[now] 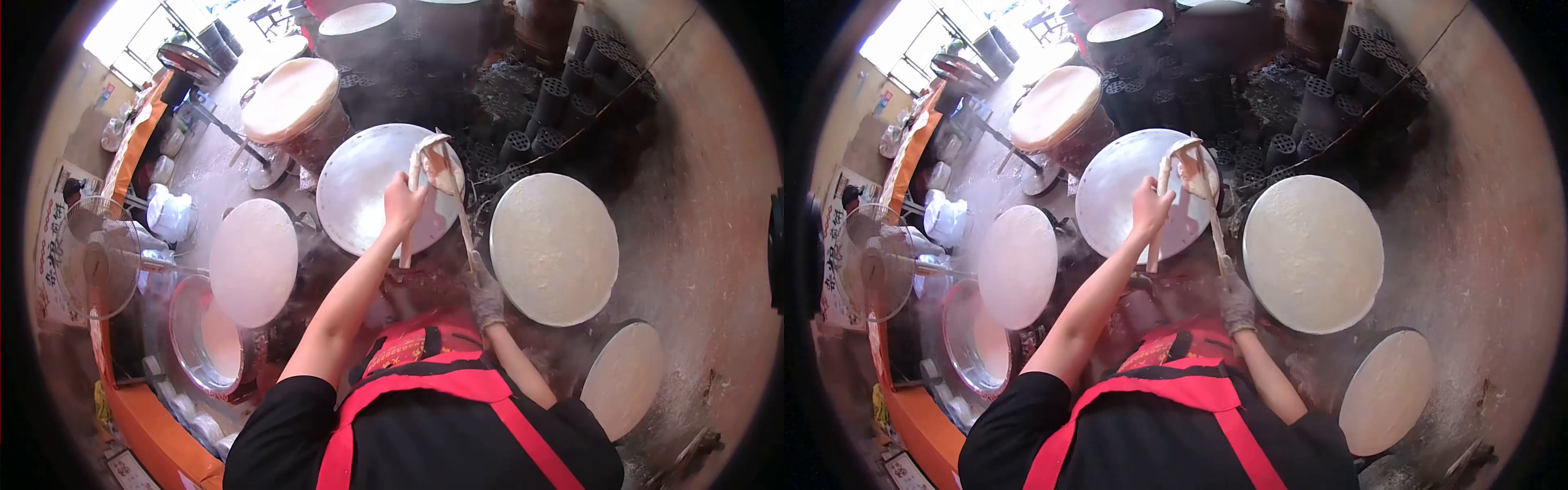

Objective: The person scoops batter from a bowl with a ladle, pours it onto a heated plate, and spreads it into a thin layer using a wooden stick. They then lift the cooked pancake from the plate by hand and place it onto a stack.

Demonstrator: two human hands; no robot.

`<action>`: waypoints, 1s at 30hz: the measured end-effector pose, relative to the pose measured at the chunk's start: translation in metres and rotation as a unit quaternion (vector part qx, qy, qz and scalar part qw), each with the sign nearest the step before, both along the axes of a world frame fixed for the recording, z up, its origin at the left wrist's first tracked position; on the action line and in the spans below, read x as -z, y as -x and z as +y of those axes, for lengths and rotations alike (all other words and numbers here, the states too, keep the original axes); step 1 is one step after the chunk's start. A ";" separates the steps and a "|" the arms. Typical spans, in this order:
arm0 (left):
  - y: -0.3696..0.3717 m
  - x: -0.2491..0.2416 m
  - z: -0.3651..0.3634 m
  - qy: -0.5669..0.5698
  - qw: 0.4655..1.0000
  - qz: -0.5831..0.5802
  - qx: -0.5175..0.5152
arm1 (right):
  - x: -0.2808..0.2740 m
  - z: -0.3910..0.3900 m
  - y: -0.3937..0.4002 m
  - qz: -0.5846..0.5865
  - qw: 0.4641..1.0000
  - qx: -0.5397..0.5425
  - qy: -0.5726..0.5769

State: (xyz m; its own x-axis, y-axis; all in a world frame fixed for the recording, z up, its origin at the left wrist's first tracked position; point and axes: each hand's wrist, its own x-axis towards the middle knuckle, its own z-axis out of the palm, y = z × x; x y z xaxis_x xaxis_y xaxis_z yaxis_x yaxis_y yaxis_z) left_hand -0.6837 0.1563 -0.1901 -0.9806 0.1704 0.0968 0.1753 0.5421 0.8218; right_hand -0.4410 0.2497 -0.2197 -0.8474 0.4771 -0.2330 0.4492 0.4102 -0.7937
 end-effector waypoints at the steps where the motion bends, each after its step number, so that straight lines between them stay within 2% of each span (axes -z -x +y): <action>1: 0.004 -0.009 0.001 0.017 0.999 0.046 -0.002 | 0.029 -0.003 0.012 0.164 0.981 0.013 -0.107; 3: 0.012 -0.028 -0.002 0.048 0.990 0.134 -0.010 | 0.001 -0.012 0.043 0.083 0.994 0.039 -0.057; 5: 0.021 -0.049 -0.009 -0.003 0.987 0.161 -0.024 | 0.002 -0.019 0.082 0.112 0.992 0.060 -0.025; 6: 0.026 -0.060 -0.013 -0.029 0.984 0.175 -0.033 | 0.023 -0.019 0.101 0.183 0.981 0.069 -0.018; 7: 0.034 -0.068 -0.021 -0.076 0.986 0.143 -0.024 | 0.037 -0.011 0.120 0.148 0.969 0.072 0.186; 8: 0.037 -0.077 -0.028 -0.122 0.986 0.111 -0.015 | 0.050 0.001 0.137 0.106 0.915 0.072 0.383; 9: 0.025 -0.103 -0.034 -0.197 0.979 0.048 -0.013 | 0.057 0.003 0.144 0.057 0.822 0.069 0.562; 12: 0.013 -0.123 -0.065 -0.300 0.954 -0.007 0.027 | -0.005 -0.016 0.112 0.098 0.811 0.137 0.560; 13: 0.007 -0.119 -0.078 -0.321 0.945 -0.049 0.032 | 0.032 -0.016 0.097 0.163 0.740 0.108 0.644; 15: -0.015 -0.109 -0.118 -0.308 0.930 -0.190 0.057 | 0.095 -0.036 0.076 0.266 0.632 0.155 0.711; 17: -0.047 -0.096 -0.152 -0.317 0.910 -0.263 0.052 | 0.058 -0.074 0.073 0.154 0.794 0.296 0.507; 18: -0.064 -0.087 -0.161 -0.379 0.880 -0.284 0.010 | 0.044 -0.088 0.083 0.179 0.802 0.301 0.483; 19: -0.080 -0.084 -0.173 -0.387 0.868 -0.309 -0.034 | 0.035 -0.098 0.098 0.203 0.809 0.307 0.459; 20: -0.094 -0.081 -0.184 -0.356 0.883 -0.304 -0.038 | 0.023 -0.103 0.115 0.228 0.815 0.311 0.433; 22: -0.117 -0.072 -0.210 -0.320 0.883 -0.343 -0.012 | -0.005 -0.107 0.150 0.159 0.866 0.290 0.375; 23: -0.127 -0.067 -0.220 -0.273 0.913 -0.304 -0.011 | -0.011 -0.104 0.171 0.120 0.887 0.279 0.347; 24: -0.135 -0.063 -0.230 -0.225 0.938 -0.263 -0.009 | 0.021 -0.099 0.199 0.155 0.916 0.262 0.260; 26: -0.147 -0.053 -0.249 -0.207 0.951 -0.225 -0.050 | 0.042 -0.094 0.230 0.166 0.948 0.222 0.155; 27: -0.152 -0.050 -0.256 -0.198 0.956 -0.206 -0.071 | 0.022 -0.094 0.233 0.142 0.959 0.201 0.139; 28: -0.155 -0.050 -0.261 -0.239 0.939 -0.228 -0.094 | 0.010 -0.093 0.238 0.117 0.969 0.180 0.123; 29: -0.159 -0.051 -0.267 -0.279 0.920 -0.249 -0.117 | 0.074 -0.072 0.256 0.272 0.951 0.110 -0.094; 30: -0.162 -0.050 -0.272 -0.319 0.898 -0.269 -0.140 | 0.047 -0.070 0.242 0.201 0.971 0.116 0.061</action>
State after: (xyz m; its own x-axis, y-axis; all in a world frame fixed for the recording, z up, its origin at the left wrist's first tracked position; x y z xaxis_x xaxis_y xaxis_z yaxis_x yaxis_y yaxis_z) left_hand -0.5220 -0.1162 -0.1397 -0.9103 -0.0121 -0.4137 -0.4101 -0.1082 0.9056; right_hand -0.6826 0.1795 -0.2662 -0.7544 0.6558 0.0272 0.1624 0.2267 -0.9603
